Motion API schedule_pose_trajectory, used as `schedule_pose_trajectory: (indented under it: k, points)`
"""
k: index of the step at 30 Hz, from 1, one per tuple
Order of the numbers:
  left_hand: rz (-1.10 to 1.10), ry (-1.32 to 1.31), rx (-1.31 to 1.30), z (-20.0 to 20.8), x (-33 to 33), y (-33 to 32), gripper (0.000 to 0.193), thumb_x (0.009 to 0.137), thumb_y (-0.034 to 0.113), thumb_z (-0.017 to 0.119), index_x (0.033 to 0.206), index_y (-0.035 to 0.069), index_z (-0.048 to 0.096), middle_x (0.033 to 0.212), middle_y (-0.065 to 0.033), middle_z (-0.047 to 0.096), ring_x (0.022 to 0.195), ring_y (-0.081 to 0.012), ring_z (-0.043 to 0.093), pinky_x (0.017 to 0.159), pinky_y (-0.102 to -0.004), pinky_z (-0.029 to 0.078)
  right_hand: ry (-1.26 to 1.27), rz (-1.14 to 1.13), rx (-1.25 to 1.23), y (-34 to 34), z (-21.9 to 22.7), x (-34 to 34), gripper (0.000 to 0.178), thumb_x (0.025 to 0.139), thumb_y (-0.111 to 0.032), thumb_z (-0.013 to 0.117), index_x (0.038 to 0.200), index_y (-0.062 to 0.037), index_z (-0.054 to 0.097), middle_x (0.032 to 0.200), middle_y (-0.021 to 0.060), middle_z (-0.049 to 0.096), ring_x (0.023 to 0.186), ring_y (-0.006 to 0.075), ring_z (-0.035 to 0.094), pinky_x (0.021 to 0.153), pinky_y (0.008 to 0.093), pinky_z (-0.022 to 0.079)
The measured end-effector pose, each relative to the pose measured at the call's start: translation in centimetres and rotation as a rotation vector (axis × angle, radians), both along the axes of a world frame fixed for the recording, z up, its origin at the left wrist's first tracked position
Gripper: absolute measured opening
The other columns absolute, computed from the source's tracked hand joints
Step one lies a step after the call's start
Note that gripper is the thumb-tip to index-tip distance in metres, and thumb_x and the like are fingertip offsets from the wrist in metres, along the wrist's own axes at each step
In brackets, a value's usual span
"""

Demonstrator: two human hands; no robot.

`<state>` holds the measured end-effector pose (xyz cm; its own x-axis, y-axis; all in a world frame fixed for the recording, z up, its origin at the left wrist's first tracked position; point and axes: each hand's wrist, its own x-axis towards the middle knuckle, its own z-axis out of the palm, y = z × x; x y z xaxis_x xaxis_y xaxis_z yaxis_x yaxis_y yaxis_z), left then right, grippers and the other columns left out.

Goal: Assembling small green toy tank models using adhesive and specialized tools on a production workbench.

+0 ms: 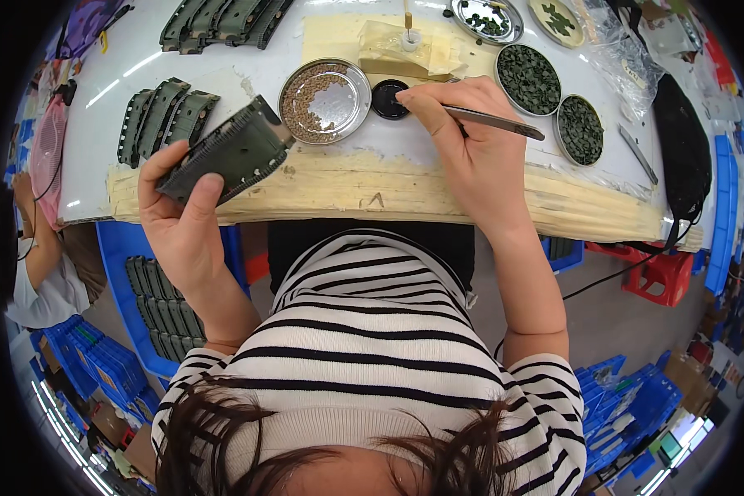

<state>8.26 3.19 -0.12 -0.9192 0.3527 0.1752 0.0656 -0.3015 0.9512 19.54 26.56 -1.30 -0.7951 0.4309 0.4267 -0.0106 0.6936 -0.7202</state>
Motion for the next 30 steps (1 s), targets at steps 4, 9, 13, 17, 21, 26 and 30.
schedule_pose_trajectory:
  k: [4, 9, 13, 17, 21, 26, 30]
  points:
    - [-0.063, -0.248, 0.230, -0.1, -0.7, 0.3, 0.046, 0.081, -0.007, 0.065, 0.123, -0.002, 0.048, 0.112, -0.0139, 0.060, 0.099, -0.0198, 0.062, 0.089, -0.0318, 0.050, -0.004, -0.002, 0.010, 0.0, 0.0, 0.0, 0.012, 0.086, -0.015, 0.066, 0.091, -0.0067, 0.073, 0.083, 0.0031, 0.069, 0.076, 0.0170, 0.052, 0.069, 0.0271, 0.043]
    - [-0.132, -0.510, 0.501, -0.1, -0.3, 0.7, 0.039, 0.088, 0.004, 0.058, 0.125, 0.004, 0.050, 0.111, -0.0113, 0.062, 0.108, -0.0248, 0.059, 0.098, -0.0423, 0.044, -0.008, 0.035, 0.030, 0.1, 0.1, 0.1, 0.013, 0.088, -0.016, 0.063, 0.090, -0.0057, 0.072, 0.083, 0.0035, 0.069, 0.077, 0.0157, 0.053, 0.069, 0.0272, 0.043]
    - [-0.301, -0.646, 0.629, 0.3, -0.2, 2.1, 0.037, 0.091, 0.009, 0.055, 0.128, 0.007, 0.050, 0.110, -0.0087, 0.063, 0.106, -0.0248, 0.060, 0.095, -0.0417, 0.047, 0.078, 0.060, -0.334, 0.0, 1.1, 0.8, 0.021, 0.093, -0.016, 0.056, 0.091, -0.0017, 0.071, 0.085, 0.0058, 0.069, 0.078, 0.0141, 0.054, 0.070, 0.0277, 0.043]
    - [-0.472, -0.807, 0.726, 0.1, 0.1, 2.9, 0.035, 0.094, 0.010, 0.050, 0.128, 0.001, 0.048, 0.116, -0.0132, 0.061, 0.109, -0.0258, 0.060, 0.097, -0.0433, 0.049, 0.324, 0.199, -0.273, -0.6, 3.0, 1.3, 0.024, 0.094, -0.013, 0.050, 0.089, 0.0025, 0.069, 0.087, 0.0087, 0.068, 0.081, 0.0183, 0.056, 0.074, 0.0290, 0.043]
    - [-0.436, -0.932, 0.615, 0.7, 0.8, 4.2, 0.031, 0.092, 0.007, 0.052, 0.121, -0.004, 0.049, 0.114, -0.0163, 0.060, 0.109, -0.0260, 0.060, 0.096, -0.0412, 0.050, 0.353, 0.314, -0.214, -1.8, 3.7, 1.5, 0.020, 0.091, -0.012, 0.053, 0.090, 0.0024, 0.068, 0.090, 0.0099, 0.069, 0.084, 0.0237, 0.059, 0.077, 0.0337, 0.046]
    - [-0.465, -0.968, 0.533, 1.2, 1.3, 4.5, 0.029, 0.091, 0.007, 0.054, 0.118, -0.002, 0.051, 0.112, -0.0132, 0.062, 0.105, -0.0216, 0.062, 0.092, -0.0351, 0.053, 0.365, 0.327, -0.296, -2.8, 3.2, 1.3, 0.020, 0.091, -0.013, 0.055, 0.092, 0.0021, 0.067, 0.091, 0.0113, 0.070, 0.092, 0.0264, 0.064, 0.081, 0.0346, 0.047]
    - [-0.489, -0.997, 0.538, 1.1, 1.5, 4.5, 0.027, 0.091, 0.007, 0.055, 0.116, -0.002, 0.053, 0.111, -0.0127, 0.063, 0.102, -0.0199, 0.063, 0.090, -0.0328, 0.055, 0.353, 0.291, -0.364, -3.3, 3.2, 1.3, 0.019, 0.091, -0.012, 0.054, 0.093, 0.0016, 0.067, 0.091, 0.0117, 0.070, 0.088, 0.0233, 0.064, 0.079, 0.0331, 0.047]
